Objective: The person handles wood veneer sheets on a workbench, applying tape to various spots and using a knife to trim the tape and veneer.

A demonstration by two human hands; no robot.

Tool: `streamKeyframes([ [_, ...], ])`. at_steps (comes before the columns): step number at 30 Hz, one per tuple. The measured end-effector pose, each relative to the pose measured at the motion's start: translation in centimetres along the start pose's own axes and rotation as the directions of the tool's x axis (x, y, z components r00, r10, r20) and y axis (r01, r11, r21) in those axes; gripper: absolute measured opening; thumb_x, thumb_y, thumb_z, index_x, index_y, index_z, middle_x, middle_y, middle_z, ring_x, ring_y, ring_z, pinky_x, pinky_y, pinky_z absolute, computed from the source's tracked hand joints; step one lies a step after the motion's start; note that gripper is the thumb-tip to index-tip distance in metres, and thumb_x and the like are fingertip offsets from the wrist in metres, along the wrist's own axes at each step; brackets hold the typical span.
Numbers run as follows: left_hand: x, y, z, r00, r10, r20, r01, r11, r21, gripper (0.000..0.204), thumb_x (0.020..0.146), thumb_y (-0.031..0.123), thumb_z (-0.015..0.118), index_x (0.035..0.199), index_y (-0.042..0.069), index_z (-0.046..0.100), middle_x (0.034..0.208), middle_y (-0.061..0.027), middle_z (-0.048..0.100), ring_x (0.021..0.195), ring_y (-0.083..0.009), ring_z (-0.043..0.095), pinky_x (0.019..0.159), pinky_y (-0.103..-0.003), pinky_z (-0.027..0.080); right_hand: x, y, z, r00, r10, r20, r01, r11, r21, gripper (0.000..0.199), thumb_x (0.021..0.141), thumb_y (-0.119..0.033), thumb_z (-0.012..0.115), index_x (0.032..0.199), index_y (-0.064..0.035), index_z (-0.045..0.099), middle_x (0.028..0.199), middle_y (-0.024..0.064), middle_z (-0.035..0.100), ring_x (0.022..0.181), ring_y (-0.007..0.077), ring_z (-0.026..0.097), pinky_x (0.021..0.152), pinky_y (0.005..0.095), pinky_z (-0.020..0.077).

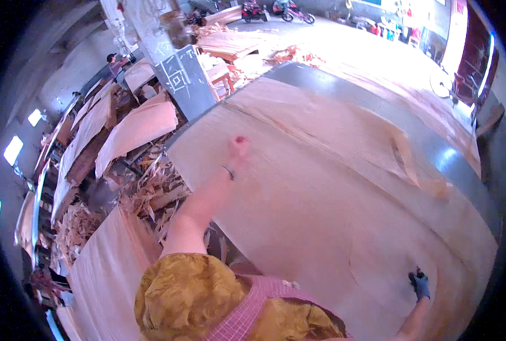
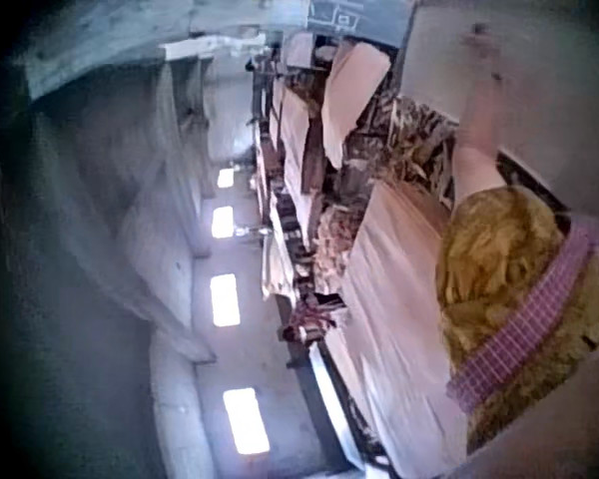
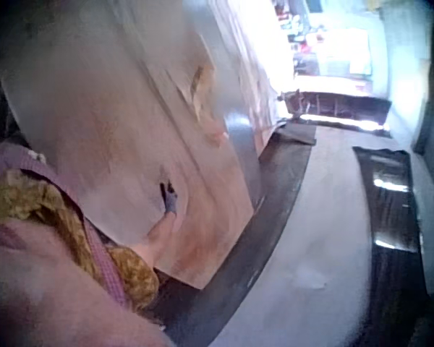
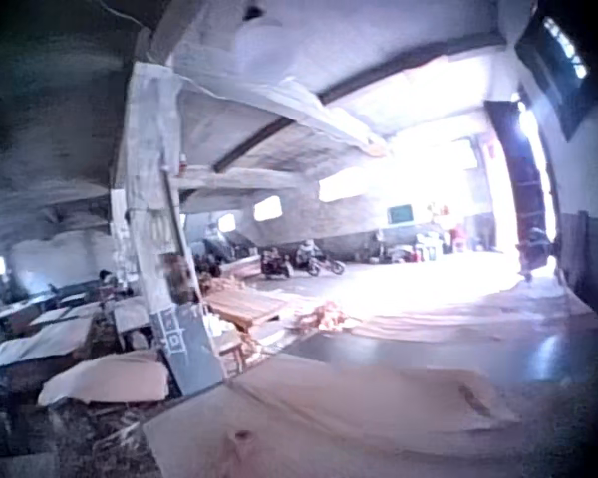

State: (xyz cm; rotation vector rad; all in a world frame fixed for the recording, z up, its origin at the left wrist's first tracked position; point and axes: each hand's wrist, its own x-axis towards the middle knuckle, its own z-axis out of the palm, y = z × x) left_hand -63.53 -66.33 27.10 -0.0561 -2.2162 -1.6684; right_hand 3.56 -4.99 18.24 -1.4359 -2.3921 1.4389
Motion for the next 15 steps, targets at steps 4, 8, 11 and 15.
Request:
streamKeyframes([
  [4,16.8,2.7,-9.7,0.945,0.292,-0.150,-0.246,0.932,0.265,0.035,0.084,0.031,0.069,0.098,-0.001,0.065,0.095,-0.0165,0.069,0.087,-0.0222,0.065,0.078,-0.036,0.051,-3.3,-3.4,1.3,0.943,-0.031,-0.332,-0.032,0.983,-0.183,0.020,0.088,-0.023,0.067,0.080,-0.0053,0.061,0.058,0.0001,0.053,0.046,0.0109,0.047,0.042,0.0285,0.0360],
  [8,32.7,6.7,-13.3,0.924,0.322,-0.207,-0.367,0.900,-0.237,0.052,0.087,0.041,0.066,0.116,-0.001,0.060,0.110,-0.0132,0.064,0.101,-0.0199,0.060,0.085,-0.036,0.048,-2.6,-13.5,13.4,0.922,-0.171,-0.347,0.314,0.853,0.416,0.020,0.091,-0.020,0.063,0.098,-0.0006,0.064,0.075,0.0024,0.062,0.059,0.0110,0.055,0.048,0.0291,0.0444],
  [11,37.0,9.9,-13.4,0.963,0.242,0.114,-0.155,0.852,-0.500,0.055,0.088,0.044,0.065,0.120,0.000,0.058,0.111,-0.0079,0.060,0.100,-0.0182,0.056,0.090,-0.032,0.042,-3.9,-30.7,25.9,0.939,-0.321,-0.120,0.324,0.946,0.004,0.031,0.090,-0.020,0.065,0.114,-0.0012,0.063,0.088,0.0067,0.069,0.078,0.0111,0.062,0.066,0.0297,0.0523],
  [15,44.4,9.2,-16.0,0.905,0.212,0.369,0.015,0.850,-0.527,0.049,0.087,0.051,0.064,0.117,0.012,0.061,0.120,-0.0032,0.062,0.115,-0.0195,0.053,0.098,-0.049,0.034,-8.0,-62.2,42.9,0.565,-0.798,0.212,0.759,0.401,-0.513,0.019,0.090,-0.023,0.065,0.090,-0.0038,0.062,0.082,0.0167,0.060,0.080,0.0380,0.061,0.067,0.0437,0.0491],
])
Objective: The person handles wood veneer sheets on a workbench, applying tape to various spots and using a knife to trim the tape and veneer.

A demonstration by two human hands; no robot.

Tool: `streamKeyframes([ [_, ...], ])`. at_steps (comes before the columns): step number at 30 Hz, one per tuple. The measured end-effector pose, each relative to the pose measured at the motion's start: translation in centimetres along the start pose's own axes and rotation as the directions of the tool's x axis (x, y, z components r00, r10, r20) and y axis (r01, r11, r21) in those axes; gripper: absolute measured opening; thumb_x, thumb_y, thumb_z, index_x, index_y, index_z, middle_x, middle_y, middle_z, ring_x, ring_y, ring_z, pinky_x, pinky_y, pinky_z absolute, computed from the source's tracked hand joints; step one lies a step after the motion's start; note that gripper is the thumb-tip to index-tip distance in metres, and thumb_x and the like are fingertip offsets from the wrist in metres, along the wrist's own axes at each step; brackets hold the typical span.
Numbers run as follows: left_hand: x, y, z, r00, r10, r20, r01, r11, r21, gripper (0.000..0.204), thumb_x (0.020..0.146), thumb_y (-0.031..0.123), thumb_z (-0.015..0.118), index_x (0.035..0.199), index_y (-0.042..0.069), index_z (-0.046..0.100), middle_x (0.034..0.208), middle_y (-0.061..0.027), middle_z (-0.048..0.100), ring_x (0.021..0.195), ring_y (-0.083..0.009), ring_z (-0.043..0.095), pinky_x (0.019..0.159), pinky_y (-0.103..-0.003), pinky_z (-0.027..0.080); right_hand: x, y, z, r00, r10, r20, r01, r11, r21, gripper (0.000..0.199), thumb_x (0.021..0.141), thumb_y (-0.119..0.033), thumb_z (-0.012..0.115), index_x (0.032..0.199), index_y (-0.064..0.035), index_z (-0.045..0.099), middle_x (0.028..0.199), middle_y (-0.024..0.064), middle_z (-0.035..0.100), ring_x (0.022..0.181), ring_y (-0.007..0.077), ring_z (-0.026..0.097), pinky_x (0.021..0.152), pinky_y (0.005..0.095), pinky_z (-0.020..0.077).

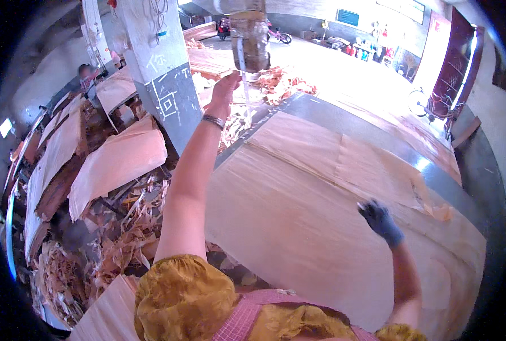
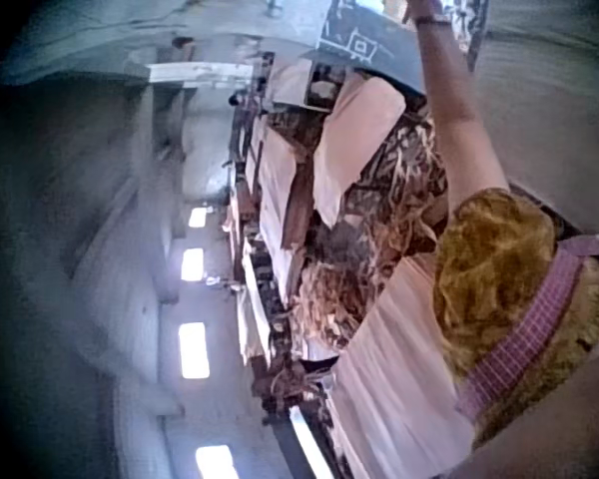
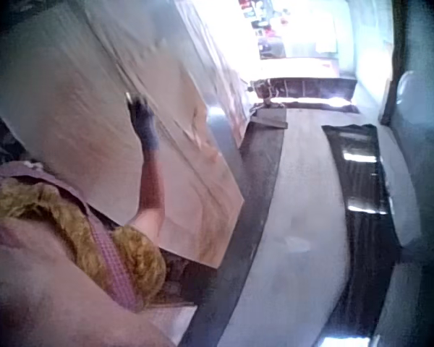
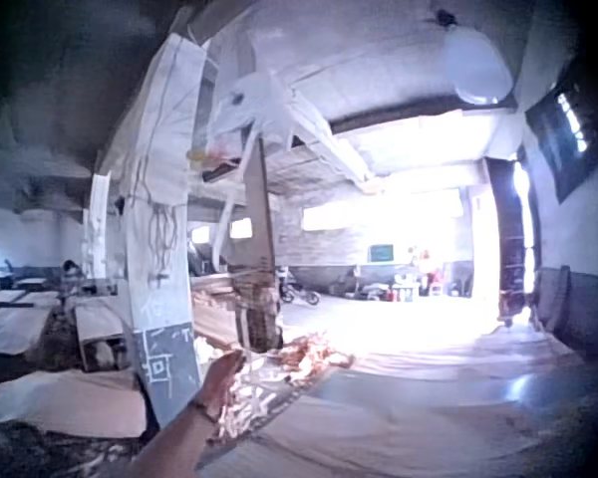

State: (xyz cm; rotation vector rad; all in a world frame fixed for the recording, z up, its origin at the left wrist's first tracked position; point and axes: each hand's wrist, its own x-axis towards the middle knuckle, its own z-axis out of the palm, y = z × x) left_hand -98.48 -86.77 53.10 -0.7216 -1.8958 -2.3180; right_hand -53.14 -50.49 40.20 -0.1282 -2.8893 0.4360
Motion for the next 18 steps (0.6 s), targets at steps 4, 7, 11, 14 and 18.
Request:
streamKeyframes([
  [4,-0.8,1.9,-0.9,0.987,-0.094,0.132,0.101,0.994,-0.051,0.027,0.087,0.041,0.070,0.099,0.016,0.068,0.098,0.0044,0.068,0.097,-0.0101,0.060,0.088,-0.037,0.036,18.8,-18.3,-3.3,0.809,-0.435,-0.394,0.463,0.886,-0.027,0.024,0.090,-0.026,0.064,0.108,-0.0111,0.059,0.104,0.0134,0.060,0.088,0.0342,0.063,0.071,0.0426,0.0520],
  [7,-1.5,3.2,-2.4,0.976,-0.013,0.219,0.042,0.991,-0.128,0.018,0.088,0.031,0.071,0.092,0.014,0.069,0.087,0.0053,0.068,0.080,-0.0064,0.060,0.074,-0.025,0.044,28.6,-28.6,-5.9,0.691,-0.324,-0.646,0.441,0.898,0.021,0.036,0.087,-0.033,0.067,0.111,-0.0083,0.054,0.105,0.0156,0.059,0.092,0.0361,0.063,0.072,0.0449,0.0523],
  [11,-2.8,3.4,-4.1,0.962,-0.023,0.272,0.065,0.987,-0.148,0.016,0.090,0.024,0.069,0.093,0.008,0.070,0.087,0.0026,0.067,0.077,-0.0055,0.058,0.072,-0.021,0.045,36.7,-32.8,-6.7,0.649,-0.092,-0.755,0.338,0.924,0.177,0.063,0.076,-0.047,0.076,0.112,-0.0050,0.046,0.108,0.0163,0.055,0.094,0.0358,0.063,0.078,0.0452,0.0510],
  [14,-5.0,3.6,-5.7,0.965,-0.067,0.253,0.102,0.986,-0.130,0.015,0.091,0.021,0.068,0.095,0.006,0.070,0.087,0.0015,0.067,0.077,-0.0066,0.058,0.073,-0.022,0.046,37.5,-32.8,-5.0,0.654,-0.047,-0.755,0.401,0.868,0.293,0.070,0.069,-0.049,0.082,0.111,-0.0040,0.048,0.108,0.0156,0.055,0.094,0.0320,0.062,0.079,0.0419,0.0510],
  [18,-6.7,-1.3,-9.0,0.945,-0.172,0.278,0.175,0.985,0.014,0.014,0.091,0.020,0.068,0.095,0.006,0.069,0.086,0.0023,0.065,0.078,-0.0075,0.057,0.074,-0.023,0.046,37.5,-34.2,-4.0,0.680,0.011,-0.733,0.300,0.908,0.291,0.059,0.075,-0.041,0.080,0.110,-0.0031,0.051,0.105,0.0151,0.060,0.092,0.0294,0.064,0.077,0.0378,0.0512],
])
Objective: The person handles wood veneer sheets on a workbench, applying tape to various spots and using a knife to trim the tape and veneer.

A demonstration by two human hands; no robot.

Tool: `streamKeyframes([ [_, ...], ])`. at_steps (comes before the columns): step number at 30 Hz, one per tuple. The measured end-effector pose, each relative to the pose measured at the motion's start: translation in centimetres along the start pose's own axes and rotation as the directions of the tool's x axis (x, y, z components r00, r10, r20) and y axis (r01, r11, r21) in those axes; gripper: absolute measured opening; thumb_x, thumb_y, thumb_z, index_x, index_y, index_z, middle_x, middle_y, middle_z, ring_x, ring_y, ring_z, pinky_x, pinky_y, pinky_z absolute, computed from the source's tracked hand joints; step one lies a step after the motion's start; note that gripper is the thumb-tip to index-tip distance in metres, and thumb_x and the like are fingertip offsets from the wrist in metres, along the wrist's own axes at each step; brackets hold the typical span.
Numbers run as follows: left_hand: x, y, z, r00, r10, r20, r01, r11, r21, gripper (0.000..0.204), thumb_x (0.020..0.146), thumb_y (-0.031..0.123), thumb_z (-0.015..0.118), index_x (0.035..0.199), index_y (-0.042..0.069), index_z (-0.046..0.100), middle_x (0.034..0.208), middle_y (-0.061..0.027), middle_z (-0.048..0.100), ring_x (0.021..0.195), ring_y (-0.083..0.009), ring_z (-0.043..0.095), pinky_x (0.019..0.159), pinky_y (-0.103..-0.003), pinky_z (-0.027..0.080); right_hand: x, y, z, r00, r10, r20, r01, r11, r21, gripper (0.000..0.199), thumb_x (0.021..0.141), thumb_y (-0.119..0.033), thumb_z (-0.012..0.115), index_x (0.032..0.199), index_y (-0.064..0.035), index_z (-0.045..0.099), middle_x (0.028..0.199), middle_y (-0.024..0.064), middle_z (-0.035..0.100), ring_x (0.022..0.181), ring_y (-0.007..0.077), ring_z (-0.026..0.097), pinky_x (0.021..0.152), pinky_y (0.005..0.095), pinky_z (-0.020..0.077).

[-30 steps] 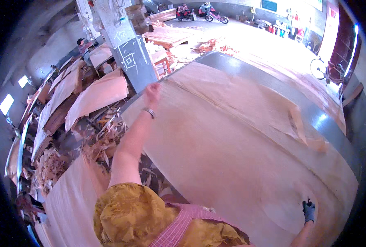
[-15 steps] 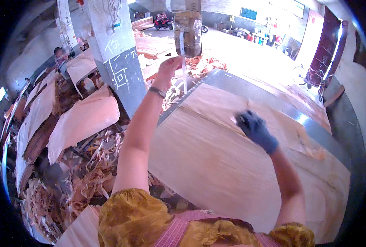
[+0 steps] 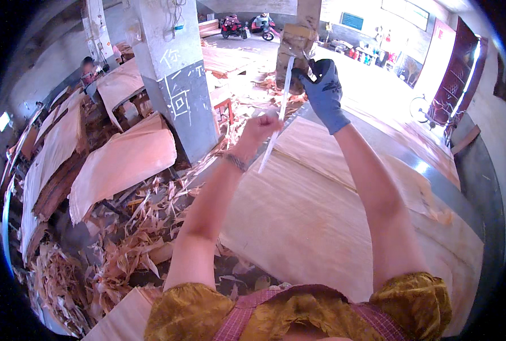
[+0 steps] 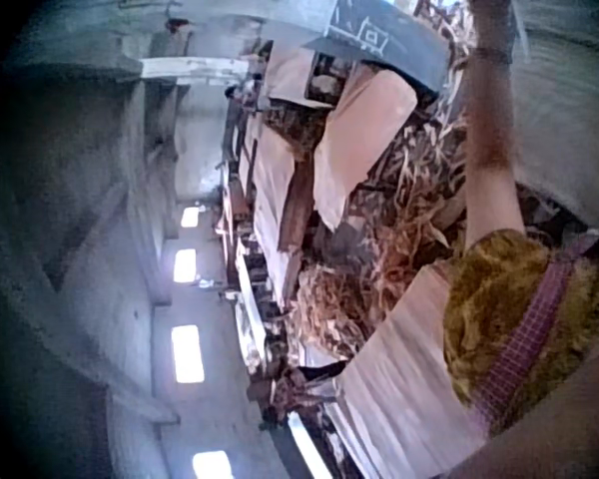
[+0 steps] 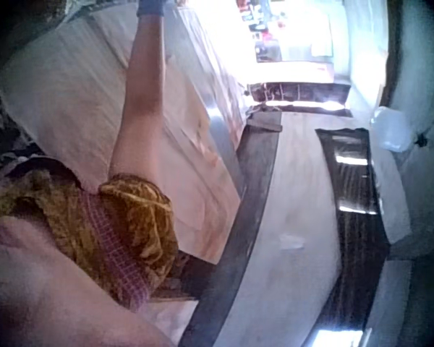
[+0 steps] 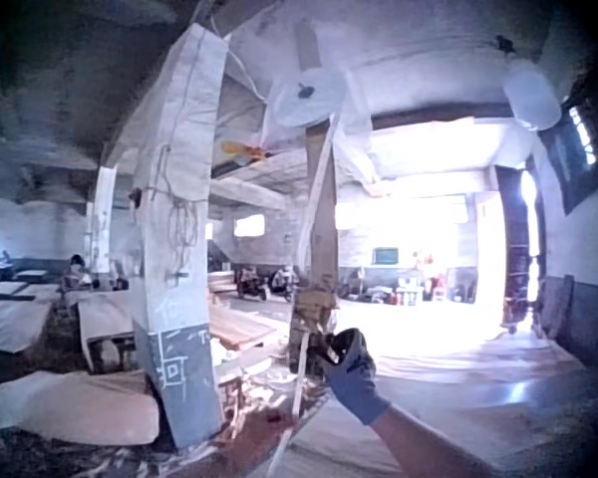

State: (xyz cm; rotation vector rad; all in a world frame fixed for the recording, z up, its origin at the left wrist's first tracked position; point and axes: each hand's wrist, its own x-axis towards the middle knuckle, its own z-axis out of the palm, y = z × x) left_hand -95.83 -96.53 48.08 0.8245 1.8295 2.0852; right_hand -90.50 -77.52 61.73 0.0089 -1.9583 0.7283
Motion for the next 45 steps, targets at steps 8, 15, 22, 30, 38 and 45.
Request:
streamKeyframes([
  [8,-8.0,-6.5,2.1,0.988,-0.156,-0.004,0.153,0.972,-0.178,0.018,0.088,0.025,0.071,0.094,0.008,0.070,0.084,0.0017,0.067,0.077,-0.0059,0.059,0.073,-0.022,0.046,-4.2,-1.8,1.5,0.966,0.213,0.147,-0.252,0.904,0.345,0.030,0.089,-0.028,0.069,0.105,-0.0028,0.066,0.083,0.0036,0.070,0.069,0.0124,0.064,0.064,0.0270,0.0504],
  [15,-10.8,-14.0,3.5,0.888,-0.407,0.214,0.457,0.831,-0.318,0.049,0.087,0.039,0.071,0.124,0.011,0.056,0.105,-0.0009,0.065,0.089,-0.0074,0.059,0.078,-0.028,0.048,-9.1,2.7,3.0,0.897,0.375,0.235,-0.417,0.541,0.730,0.017,0.093,-0.015,0.064,0.102,-0.0017,0.067,0.080,0.0043,0.065,0.066,0.0114,0.060,0.055,0.0252,0.0473],
  [22,-7.5,-10.6,-1.5,0.997,-0.059,-0.043,0.062,0.995,0.080,0.066,0.095,0.046,0.055,0.142,0.003,0.038,0.134,-0.0086,0.054,0.124,-0.0164,0.049,0.101,-0.035,0.041,-16.4,0.3,-0.4,0.864,0.307,0.398,-0.502,0.560,0.659,0.014,0.095,-0.010,0.060,0.104,-0.0001,0.063,0.077,0.0059,0.063,0.065,0.0126,0.059,0.052,0.0264,0.0478],
  [30,-4.1,3.2,11.6,0.904,0.344,0.252,-0.287,0.928,-0.238,0.045,0.102,0.037,0.045,0.128,0.002,0.054,0.124,-0.0152,0.061,0.109,-0.0177,0.061,0.096,-0.031,0.047,-17.9,0.9,-4.3,0.993,-0.113,0.018,0.102,0.947,0.303,0.017,0.088,-0.006,0.063,0.104,-0.0005,0.064,0.085,0.0100,0.068,0.072,0.0189,0.065,0.066,0.0297,0.0509],
  [38,-9.2,3.9,21.8,0.971,-0.113,0.211,0.154,0.971,-0.185,0.047,0.096,0.050,0.052,0.107,0.006,0.065,0.098,-0.0086,0.070,0.089,-0.0138,0.065,0.081,-0.029,0.051,-26.0,2.3,-19.5,0.805,0.538,0.252,-0.516,0.423,0.745,0.028,0.090,-0.001,0.062,0.117,-0.0011,0.055,0.078,0.0066,0.063,0.055,0.0122,0.058,0.047,0.0239,0.0433],
  [45,-13.3,0.1,41.6,0.562,-0.481,0.673,0.435,0.864,0.255,0.032,0.094,0.038,0.062,0.091,0.007,0.068,0.078,0.0010,0.064,0.073,-0.0076,0.061,0.070,-0.022,0.049,-33.8,7.9,-38.3,0.649,0.745,0.152,-0.597,0.375,0.710,0.050,0.084,-0.007,0.072,0.128,-0.0026,0.048,0.064,0.0014,0.060,0.048,0.0086,0.053,0.043,0.0225,0.0392],
])
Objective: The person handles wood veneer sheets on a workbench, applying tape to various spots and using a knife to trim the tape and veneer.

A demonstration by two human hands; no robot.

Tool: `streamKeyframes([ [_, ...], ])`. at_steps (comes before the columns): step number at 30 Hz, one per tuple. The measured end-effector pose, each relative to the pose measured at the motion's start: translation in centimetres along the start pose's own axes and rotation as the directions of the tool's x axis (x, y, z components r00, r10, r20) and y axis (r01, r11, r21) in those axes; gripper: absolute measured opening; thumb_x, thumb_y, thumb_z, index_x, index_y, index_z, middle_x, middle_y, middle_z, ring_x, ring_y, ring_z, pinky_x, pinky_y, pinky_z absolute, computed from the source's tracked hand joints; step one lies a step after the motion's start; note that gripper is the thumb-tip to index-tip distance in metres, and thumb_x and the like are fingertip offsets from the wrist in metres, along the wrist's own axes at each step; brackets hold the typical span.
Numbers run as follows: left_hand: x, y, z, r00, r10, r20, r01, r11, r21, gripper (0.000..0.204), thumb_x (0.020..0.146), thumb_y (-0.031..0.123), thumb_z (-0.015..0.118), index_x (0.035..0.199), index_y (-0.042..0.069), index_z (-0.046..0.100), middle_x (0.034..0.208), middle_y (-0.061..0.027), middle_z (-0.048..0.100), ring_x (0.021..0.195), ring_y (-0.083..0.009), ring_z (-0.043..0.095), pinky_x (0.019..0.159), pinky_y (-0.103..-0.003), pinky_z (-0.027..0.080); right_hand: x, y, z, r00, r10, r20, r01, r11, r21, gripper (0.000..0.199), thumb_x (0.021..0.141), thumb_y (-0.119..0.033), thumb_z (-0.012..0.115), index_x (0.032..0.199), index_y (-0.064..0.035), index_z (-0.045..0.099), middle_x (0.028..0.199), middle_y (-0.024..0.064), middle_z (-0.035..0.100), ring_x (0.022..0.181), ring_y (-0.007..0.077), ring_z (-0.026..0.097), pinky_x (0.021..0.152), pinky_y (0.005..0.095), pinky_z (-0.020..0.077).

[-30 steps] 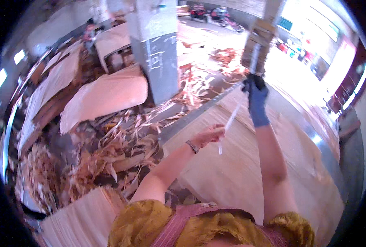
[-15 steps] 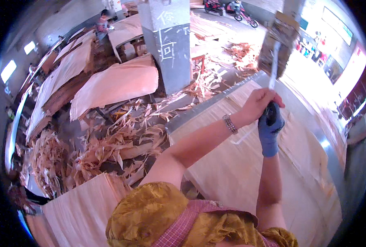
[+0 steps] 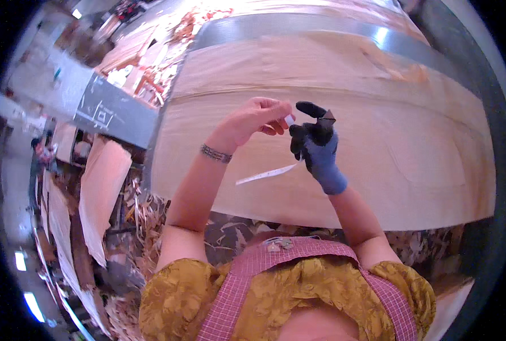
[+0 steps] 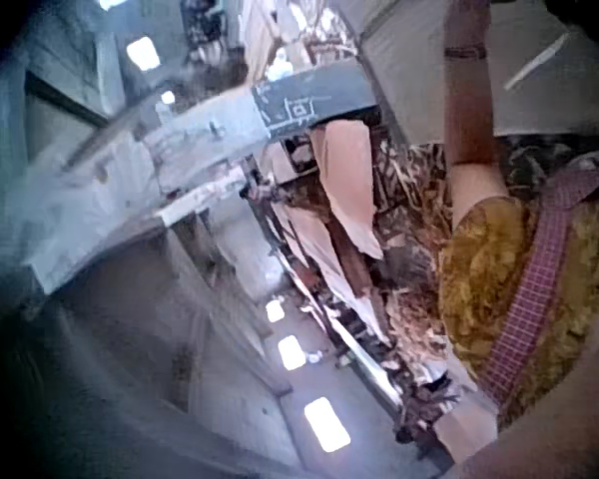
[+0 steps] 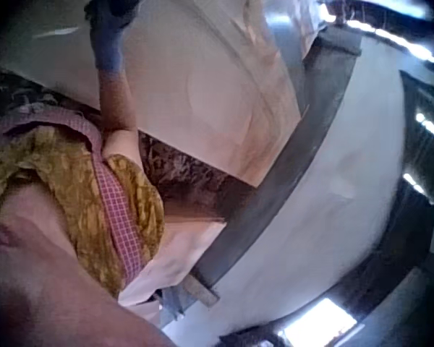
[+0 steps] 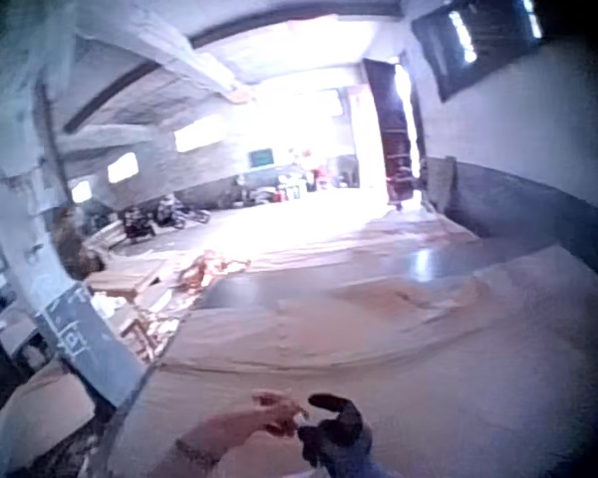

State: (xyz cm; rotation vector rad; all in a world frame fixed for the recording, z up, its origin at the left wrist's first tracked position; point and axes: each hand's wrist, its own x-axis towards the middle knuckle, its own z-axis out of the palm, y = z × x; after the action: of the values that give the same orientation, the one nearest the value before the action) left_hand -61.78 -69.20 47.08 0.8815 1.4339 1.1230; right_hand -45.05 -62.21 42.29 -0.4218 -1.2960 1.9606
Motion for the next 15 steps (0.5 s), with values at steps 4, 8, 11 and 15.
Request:
streamKeyframes([
  [4,8.9,0.1,8.8,0.993,0.017,0.117,-0.048,0.962,0.270,0.023,0.090,0.029,0.067,0.086,0.006,0.066,0.075,0.0027,0.061,0.069,-0.0053,0.055,0.065,-0.021,0.044,-1.3,-2.7,-12.0,0.992,0.120,-0.039,-0.121,0.993,-0.001,0.046,0.085,-0.011,0.073,0.126,-0.0023,0.052,0.072,0.0044,0.063,0.056,0.0100,0.059,0.044,0.0226,0.0427],
  [8,20.1,-4.2,15.4,0.992,0.126,0.029,-0.127,0.899,0.418,0.023,0.087,0.027,0.070,0.085,0.004,0.066,0.073,0.0013,0.061,0.068,-0.0076,0.054,0.061,-0.024,0.043,-6.3,-1.6,-24.0,0.887,0.410,-0.212,-0.415,0.910,0.022,0.031,0.091,-0.021,0.067,0.114,-0.0008,0.061,0.079,0.0074,0.066,0.065,0.0118,0.063,0.046,0.0235,0.0452],
  [11,29.3,-9.3,20.8,0.984,0.180,-0.016,-0.134,0.787,0.602,0.025,0.083,0.030,0.072,0.085,0.006,0.069,0.074,-0.0036,0.065,0.070,-0.0118,0.060,0.063,-0.029,0.046,-10.1,0.5,-31.2,0.800,0.413,-0.435,-0.403,0.907,0.121,0.030,0.094,-0.030,0.064,0.111,-0.0049,0.063,0.076,0.0066,0.064,0.051,0.0083,0.054,0.044,0.0214,0.0410],
  [15,35.6,-13.0,26.8,0.985,0.164,-0.057,-0.057,0.615,0.787,0.027,0.078,0.035,0.074,0.085,0.010,0.069,0.080,-0.0085,0.069,0.079,-0.0234,0.066,0.071,-0.038,0.049,-11.4,1.8,-36.0,0.665,0.458,-0.590,-0.447,0.877,0.177,0.026,0.093,-0.029,0.064,0.106,-0.0058,0.063,0.077,0.0080,0.065,0.050,0.0094,0.053,0.044,0.0214,0.0409],
])
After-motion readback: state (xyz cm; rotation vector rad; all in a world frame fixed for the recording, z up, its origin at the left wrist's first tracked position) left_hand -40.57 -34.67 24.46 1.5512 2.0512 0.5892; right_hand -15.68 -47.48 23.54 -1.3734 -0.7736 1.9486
